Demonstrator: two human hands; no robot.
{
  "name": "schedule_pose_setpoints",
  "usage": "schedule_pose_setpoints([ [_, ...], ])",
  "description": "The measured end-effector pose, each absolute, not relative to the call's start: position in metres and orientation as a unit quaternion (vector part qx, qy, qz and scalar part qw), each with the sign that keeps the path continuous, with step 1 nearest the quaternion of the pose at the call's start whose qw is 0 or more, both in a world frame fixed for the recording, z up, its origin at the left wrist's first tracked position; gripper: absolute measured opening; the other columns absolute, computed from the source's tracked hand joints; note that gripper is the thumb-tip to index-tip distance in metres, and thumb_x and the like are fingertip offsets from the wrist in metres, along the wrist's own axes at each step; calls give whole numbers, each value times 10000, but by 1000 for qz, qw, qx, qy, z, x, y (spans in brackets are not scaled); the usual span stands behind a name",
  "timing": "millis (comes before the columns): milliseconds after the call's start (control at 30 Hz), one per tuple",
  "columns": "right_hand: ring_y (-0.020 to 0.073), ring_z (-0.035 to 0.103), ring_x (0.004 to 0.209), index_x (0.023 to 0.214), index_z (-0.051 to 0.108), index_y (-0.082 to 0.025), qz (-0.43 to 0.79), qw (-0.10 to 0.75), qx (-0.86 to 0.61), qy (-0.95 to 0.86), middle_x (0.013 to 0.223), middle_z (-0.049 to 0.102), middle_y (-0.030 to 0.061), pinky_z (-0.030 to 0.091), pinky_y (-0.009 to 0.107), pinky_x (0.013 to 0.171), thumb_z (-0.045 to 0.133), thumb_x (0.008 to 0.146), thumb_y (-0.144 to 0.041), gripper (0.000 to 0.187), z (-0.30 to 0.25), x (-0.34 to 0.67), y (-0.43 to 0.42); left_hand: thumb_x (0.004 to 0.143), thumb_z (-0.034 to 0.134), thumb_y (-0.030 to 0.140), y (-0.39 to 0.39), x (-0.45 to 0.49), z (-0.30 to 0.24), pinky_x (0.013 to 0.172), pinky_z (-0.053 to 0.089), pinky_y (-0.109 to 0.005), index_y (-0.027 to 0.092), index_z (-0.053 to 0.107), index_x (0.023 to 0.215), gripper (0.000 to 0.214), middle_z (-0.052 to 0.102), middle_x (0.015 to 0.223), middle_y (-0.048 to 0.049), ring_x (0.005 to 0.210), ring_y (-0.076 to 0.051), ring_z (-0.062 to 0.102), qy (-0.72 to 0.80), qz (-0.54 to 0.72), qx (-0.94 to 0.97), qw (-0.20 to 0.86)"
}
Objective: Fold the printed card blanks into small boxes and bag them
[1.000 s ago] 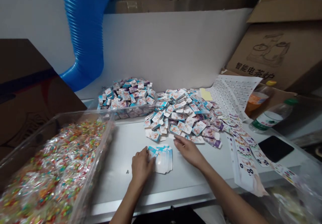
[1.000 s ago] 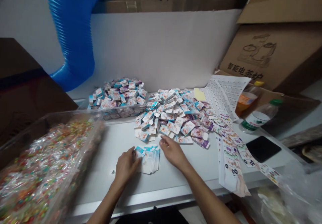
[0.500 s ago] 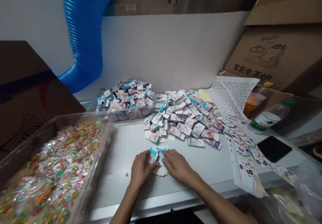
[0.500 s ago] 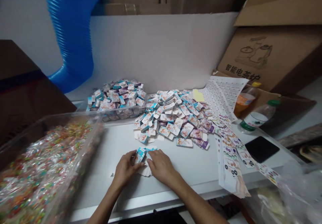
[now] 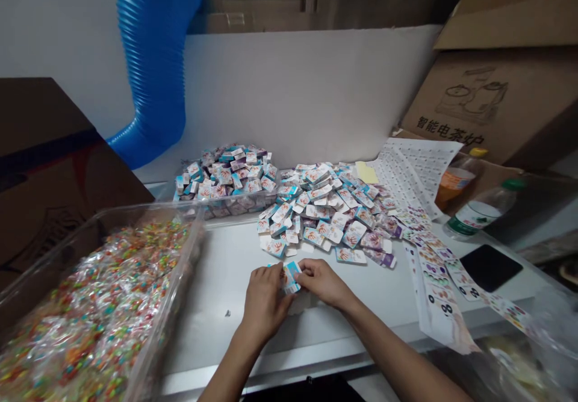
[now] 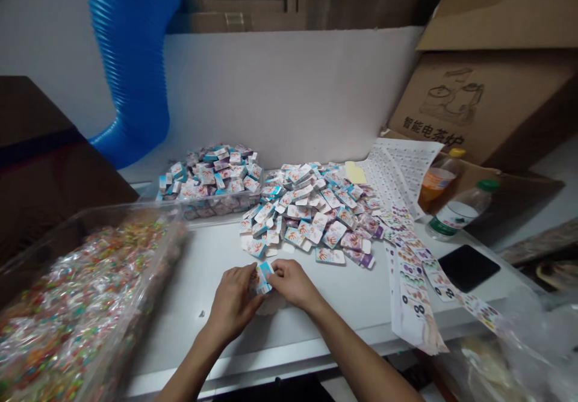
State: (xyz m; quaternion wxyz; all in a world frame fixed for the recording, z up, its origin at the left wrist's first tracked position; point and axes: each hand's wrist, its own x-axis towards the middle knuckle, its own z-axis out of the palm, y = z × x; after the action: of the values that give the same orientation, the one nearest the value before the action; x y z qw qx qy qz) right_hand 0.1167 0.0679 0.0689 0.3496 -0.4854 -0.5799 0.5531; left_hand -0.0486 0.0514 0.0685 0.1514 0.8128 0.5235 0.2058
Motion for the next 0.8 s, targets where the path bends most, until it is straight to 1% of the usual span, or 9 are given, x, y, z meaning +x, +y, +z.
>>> schedule_pose_setpoints([
  [100, 119, 517, 554, 871, 614, -139, 533, 342, -495, -595, 598, 573, -20, 381, 213, 524, 569, 757, -297, 200, 74, 121, 67, 707, 598, 306, 49, -48, 79, 823, 372, -375, 163, 492, 1135, 464, 616, 968, -73, 909, -255, 522, 523, 196, 811, 173],
  [200, 179, 571, 860, 1119, 573, -184, 444, 349, -490, -664, 960, 639, 51, 432, 262, 716, 562, 792, -381, 382, 83, 127, 65, 814, 458, 344, 47, -48, 85, 735, 400, -303, 182, 547, 1039, 291, 627, 877, -48, 816, -205, 555, 500, 213, 787, 293],
  [267, 185, 554, 939, 1115, 591, -204, 436, 325, -453, -706, 1059, 621, 51, 422, 269, 781, 549, 811, -391, 359, 88, 130, 63, 889, 304, 356, 47, -49, 84, 684, 410, -266, 169, 583, 909, 337, 626, 793, -35, 740, -168, 568, 464, 227, 759, 396],
  [333, 159, 574, 815, 958, 656, -184, 456, 296, -428, -722, 899, 657, 30, 427, 245, 716, 516, 835, -367, 261, 89, 132, 62, 914, 215, 384, 48, -49, 81, 641, 414, -257, 152, 582, 818, 445, 618, 713, -33, 676, -157, 572, 454, 222, 735, 451],
  [433, 122, 529, 613, 749, 652, -155, 425, 298, -483, -706, 643, 609, -2, 389, 209, 567, 490, 841, -333, 258, 82, 131, 64, 854, 392, 447, 48, -48, 76, 671, 415, -302, 147, 555, 974, 363, 636, 808, -60, 746, -205, 577, 511, 213, 760, 339],
  [500, 113, 503, 563, 727, 632, -150, 407, 304, -521, -685, 586, 576, -13, 361, 199, 516, 495, 828, -323, 243, 77, 130, 65, 754, 563, 420, 47, -46, 74, 754, 402, -368, 162, 493, 1111, 447, 627, 963, -87, 875, -262, 554, 539, 209, 792, 197],
  [567, 108, 502, 553, 736, 624, -149, 428, 306, -524, -670, 585, 573, -16, 361, 193, 507, 506, 807, -307, 209, 74, 128, 66, 706, 617, 332, 45, -44, 72, 809, 384, -410, 178, 468, 1139, 483, 606, 1034, -88, 941, -285, 524, 535, 196, 814, 114],
  [700, 98, 508, 511, 753, 621, -140, 538, 280, -501, -617, 580, 572, -21, 373, 187, 486, 504, 756, -275, 178, 72, 126, 68, 715, 574, 231, 42, -43, 72, 782, 421, -374, 186, 457, 1110, 415, 606, 973, -65, 889, -245, 530, 516, 197, 826, 116],
  [800, 95, 495, 471, 753, 627, -132, 563, 256, -498, -608, 535, 546, -34, 360, 184, 454, 512, 717, -255, 172, 69, 127, 69, 700, 573, 190, 41, -43, 72, 909, 369, -442, 199, 455, 1105, 422, 608, 973, -50, 906, -238, 532, 489, 209, 841, 99],
])
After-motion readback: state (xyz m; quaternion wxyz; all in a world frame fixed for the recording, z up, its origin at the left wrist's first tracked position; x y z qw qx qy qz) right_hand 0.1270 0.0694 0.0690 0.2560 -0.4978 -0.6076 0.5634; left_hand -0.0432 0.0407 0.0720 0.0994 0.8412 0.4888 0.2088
